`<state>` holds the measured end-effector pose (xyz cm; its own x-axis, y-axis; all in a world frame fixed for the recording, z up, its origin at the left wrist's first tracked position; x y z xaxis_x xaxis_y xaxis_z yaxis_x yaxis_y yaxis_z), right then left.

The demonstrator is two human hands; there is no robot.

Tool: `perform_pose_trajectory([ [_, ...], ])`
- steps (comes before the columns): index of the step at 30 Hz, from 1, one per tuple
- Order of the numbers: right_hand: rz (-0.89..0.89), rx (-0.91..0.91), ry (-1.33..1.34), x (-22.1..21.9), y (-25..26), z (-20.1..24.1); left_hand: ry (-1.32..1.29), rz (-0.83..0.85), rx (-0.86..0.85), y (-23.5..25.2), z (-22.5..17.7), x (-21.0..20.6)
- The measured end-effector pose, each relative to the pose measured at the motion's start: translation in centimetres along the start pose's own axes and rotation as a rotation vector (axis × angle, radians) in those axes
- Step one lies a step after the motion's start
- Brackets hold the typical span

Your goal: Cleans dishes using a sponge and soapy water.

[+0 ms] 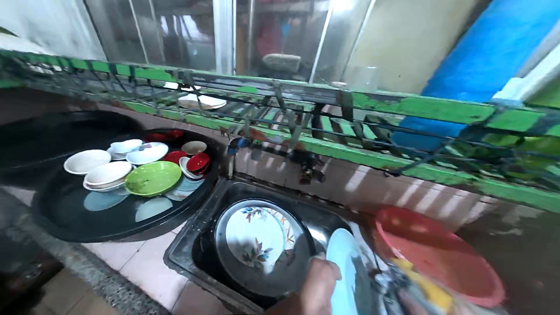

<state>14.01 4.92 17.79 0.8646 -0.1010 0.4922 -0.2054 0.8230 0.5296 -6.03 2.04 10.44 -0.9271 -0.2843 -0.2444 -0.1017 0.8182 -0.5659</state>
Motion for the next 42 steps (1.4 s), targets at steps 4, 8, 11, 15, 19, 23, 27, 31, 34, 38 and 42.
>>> perform_pose_trajectory([
  [4,0.042,0.179,0.009,-6.7,2.8,5.5,0.183,0.053,-0.098,-4.1,-2.2,0.1],
  [8,-0.079,-0.329,0.100,-7.7,5.7,-1.7,0.209,0.071,-0.210,-7.3,-3.9,3.1],
  [11,0.013,-0.120,0.119,-11.1,4.5,4.9,0.235,0.016,-0.188,-6.1,-4.6,5.5],
  [15,0.002,0.188,0.183,-14.5,3.7,9.3,0.220,-0.047,-0.086,-5.8,-4.9,8.6],
  [19,-0.084,-0.277,0.152,-12.8,6.8,0.8,-0.024,-0.009,-0.113,-6.6,-5.1,9.7],
  [23,-0.015,0.109,0.084,-13.8,4.5,8.6,-0.179,-0.049,-0.157,-4.9,-5.3,9.2],
  [27,-0.091,-0.026,0.203,-12.6,4.5,5.0,-0.156,0.011,-0.203,-5.0,-5.0,8.4],
  [31,-0.138,-0.395,0.190,-10.9,6.1,-0.2,-0.262,0.068,-0.191,-4.9,-5.0,6.8],
  [34,0.022,-0.057,0.234,-12.9,4.4,7.4,-0.424,-0.018,-0.233,-3.2,-6.3,7.0],
  [38,0.126,0.512,0.118,-14.0,0.8,8.2,-0.594,-0.081,-0.316,-2.4,-9.9,9.2],
  [42,-0.103,-0.178,0.218,-10.1,2.1,-0.7,-0.416,-0.092,-0.270,-4.2,-9.9,9.7],
])
Point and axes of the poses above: each hand's wrist, its own y-axis towards the middle knuckle, its own x-axis out of the back of the hand, z = x × y, the point moved 9 cm from there along y, towards the middle knuckle, and after that the axes turned 8 degrees about x, right-handed, at the moved point
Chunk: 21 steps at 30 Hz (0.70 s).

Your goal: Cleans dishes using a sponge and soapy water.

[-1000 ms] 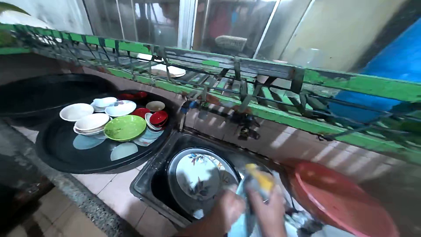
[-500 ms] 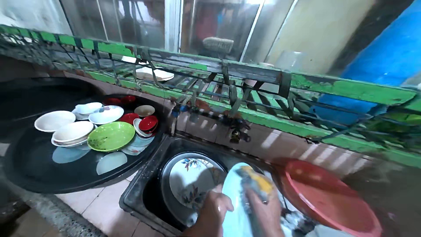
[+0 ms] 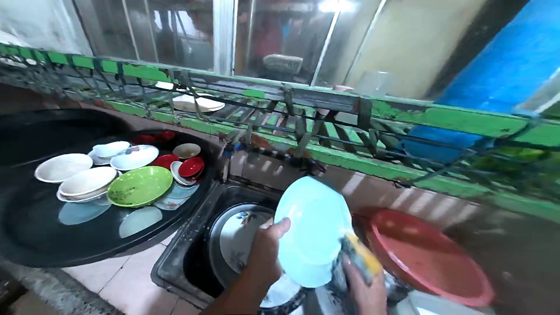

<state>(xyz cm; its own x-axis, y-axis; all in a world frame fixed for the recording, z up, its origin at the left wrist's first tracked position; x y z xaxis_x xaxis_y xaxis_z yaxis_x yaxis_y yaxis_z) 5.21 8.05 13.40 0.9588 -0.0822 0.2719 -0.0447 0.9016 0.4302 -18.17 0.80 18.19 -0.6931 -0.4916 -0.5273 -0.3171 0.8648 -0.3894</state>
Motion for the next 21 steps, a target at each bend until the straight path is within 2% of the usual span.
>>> perform_pose_trajectory([
  [1,-0.081,-0.145,-0.047,0.9,1.0,-0.7,0.098,0.005,0.045,-0.5,0.8,-0.4],
  [2,-0.127,-0.195,-0.082,1.4,1.8,-0.4,0.205,0.029,0.072,-1.0,1.6,-0.9],
  [3,-0.130,-0.156,-0.098,1.1,2.4,1.1,0.315,0.061,0.073,-1.2,2.5,-1.5],
  [6,0.024,0.280,-0.048,-2.3,1.9,8.0,0.554,0.102,0.024,-1.7,4.4,-2.4],
  [7,0.070,0.369,-0.039,-3.1,1.8,9.4,0.577,0.079,0.013,-2.0,4.4,-2.3],
  [8,0.090,0.339,-0.005,-3.2,2.2,9.4,0.564,0.052,0.014,-2.4,3.9,-2.1],
  [9,0.080,0.202,0.052,-2.7,2.9,8.2,0.514,0.036,0.015,-2.8,3.2,-1.8],
  [11,-0.035,-0.203,0.259,-1.0,4.3,2.9,0.420,0.034,-0.061,-3.2,1.6,-1.1],
  [13,-0.158,-0.415,0.589,-0.6,4.6,-0.6,0.389,0.001,-0.178,-2.7,-0.5,-0.6],
  [16,-0.310,-0.433,0.943,-0.4,4.3,0.2,0.382,-0.141,-0.228,-0.6,-1.2,1.8],
  [18,-0.398,-0.371,1.100,0.6,5.2,0.5,0.256,-0.185,-0.118,1.7,0.8,3.8],
  [19,-0.383,-0.343,1.188,1.2,6.0,0.4,0.186,-0.167,-0.037,2.4,1.9,4.2],
  [21,-0.212,-0.306,1.286,2.0,7.0,0.7,-0.016,-0.030,0.143,2.1,3.8,3.9],
])
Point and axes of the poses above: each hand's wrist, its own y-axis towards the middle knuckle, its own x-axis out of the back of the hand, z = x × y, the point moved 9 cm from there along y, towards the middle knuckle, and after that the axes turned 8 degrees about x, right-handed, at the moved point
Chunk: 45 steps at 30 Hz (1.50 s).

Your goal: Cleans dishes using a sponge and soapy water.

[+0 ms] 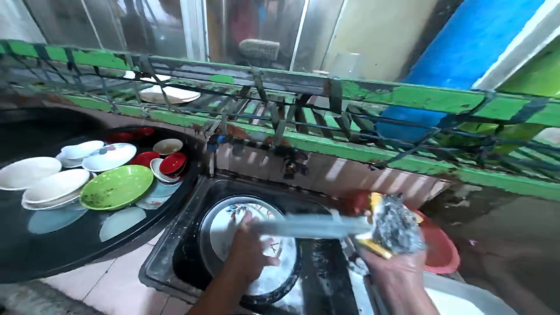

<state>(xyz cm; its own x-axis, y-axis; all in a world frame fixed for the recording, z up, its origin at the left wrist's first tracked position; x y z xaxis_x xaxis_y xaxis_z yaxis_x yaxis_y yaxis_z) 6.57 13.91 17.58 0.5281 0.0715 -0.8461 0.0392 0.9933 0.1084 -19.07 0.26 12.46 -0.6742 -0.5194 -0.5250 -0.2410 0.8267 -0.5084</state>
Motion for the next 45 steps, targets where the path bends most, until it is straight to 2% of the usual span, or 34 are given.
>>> perform_pose_trajectory([
  [1,0.119,-0.068,-0.095,0.0,0.1,0.1,-0.109,0.044,0.082,-0.4,0.6,-0.4],
  [3,0.252,-0.162,-0.620,1.9,-0.2,-0.5,-0.131,0.099,0.141,-1.4,0.6,-1.2],
  [5,0.175,-0.210,-1.236,4.2,-1.7,-2.1,0.037,0.143,0.143,-1.7,1.2,-2.3],
  [7,0.171,-0.189,-1.469,3.5,-4.6,-4.6,0.205,0.230,0.144,-1.8,2.8,-4.1],
  [9,0.294,-0.083,-1.347,0.4,-8.2,-6.7,0.370,0.316,0.155,-2.1,4.6,-5.6],
  [11,0.398,0.025,-1.121,-0.8,-9.0,-7.5,0.457,0.324,0.163,-2.8,5.6,-6.2],
  [13,0.254,0.035,-1.128,1.6,-6.0,-6.4,0.460,0.381,0.162,-3.8,5.8,-6.7],
  [15,0.014,0.023,-1.180,4.4,-2.4,-4.3,0.452,0.396,0.186,-4.8,6.3,-7.0],
  [17,-0.043,0.026,-1.263,3.4,-1.5,-2.9,0.455,0.355,0.256,-5.2,6.8,-6.9],
  [18,0.028,0.050,-1.315,1.7,-2.3,-2.7,0.459,0.322,0.303,-5.1,6.9,-6.7],
  [19,0.171,0.107,-1.353,-0.6,-3.8,-2.8,0.483,0.317,0.339,-4.8,6.9,-6.7],
  [21,0.534,0.355,-1.270,-4.8,-7.1,-4.1,0.564,0.386,0.315,-3.6,6.7,-6.9],
  [22,0.631,0.429,-1.167,-5.5,-7.7,-4.5,0.588,0.393,0.279,-3.2,6.4,-7.1],
  [23,0.628,0.438,-1.096,-5.0,-7.4,-4.5,0.607,0.385,0.250,-3.2,6.0,-7.2],
  [24,0.522,0.403,-1.091,-3.4,-6.2,-4.1,0.631,0.376,0.233,-3.4,5.7,-7.2],
  [27,0.005,0.135,-1.238,2.8,-1.7,-1.9,0.635,0.358,0.240,-4.0,5.6,-7.3],
  [29,-0.055,0.087,-1.334,2.8,-1.2,-1.1,0.568,0.322,0.292,-4.1,5.8,-6.9],
  [30,0.015,0.102,-1.386,1.4,-2.1,-1.2,0.527,0.275,0.332,-3.9,6.0,-6.4],
  [31,0.142,0.155,-1.414,-0.5,-3.5,-1.4,0.537,0.297,0.370,-3.6,6.1,-6.4],
  [33,0.480,0.341,-1.339,-4.5,-6.5,-2.7,0.606,0.415,0.398,-3.1,6.3,-7.4],
  [34,0.585,0.406,-1.265,-5.5,-7.1,-3.2,0.649,0.421,0.391,-2.9,6.3,-7.6],
  [35,0.586,0.398,-1.218,-5.4,-6.8,-3.4,0.705,0.385,0.386,-3.0,6.0,-7.7],
  [36,0.473,0.312,-1.223,-4.0,-5.8,-3.3,0.758,0.322,0.375,-3.1,5.7,-7.4],
  [38,0.106,0.056,-1.300,1.3,-2.5,-2.4,0.818,0.184,0.333,-3.7,5.1,-6.5],
  [39,-0.034,-0.002,-1.323,3.5,-1.2,-1.8,0.791,0.128,0.292,-3.8,4.9,-6.1],
  [40,-0.113,-0.022,-1.346,4.6,-0.5,-1.4,0.707,0.089,0.256,-3.7,4.7,-5.8],
  [41,-0.113,-0.014,-1.376,4.2,-0.9,-1.5,0.587,0.077,0.220,-3.5,4.6,-5.7],
  [43,0.083,0.071,-1.419,0.9,-3.8,-3.0,0.338,0.076,0.172,-2.7,4.4,-6.1],
  [45,0.423,0.285,-1.370,-3.0,-7.5,-5.4,0.191,0.066,0.052,-1.2,3.0,-6.2],
])
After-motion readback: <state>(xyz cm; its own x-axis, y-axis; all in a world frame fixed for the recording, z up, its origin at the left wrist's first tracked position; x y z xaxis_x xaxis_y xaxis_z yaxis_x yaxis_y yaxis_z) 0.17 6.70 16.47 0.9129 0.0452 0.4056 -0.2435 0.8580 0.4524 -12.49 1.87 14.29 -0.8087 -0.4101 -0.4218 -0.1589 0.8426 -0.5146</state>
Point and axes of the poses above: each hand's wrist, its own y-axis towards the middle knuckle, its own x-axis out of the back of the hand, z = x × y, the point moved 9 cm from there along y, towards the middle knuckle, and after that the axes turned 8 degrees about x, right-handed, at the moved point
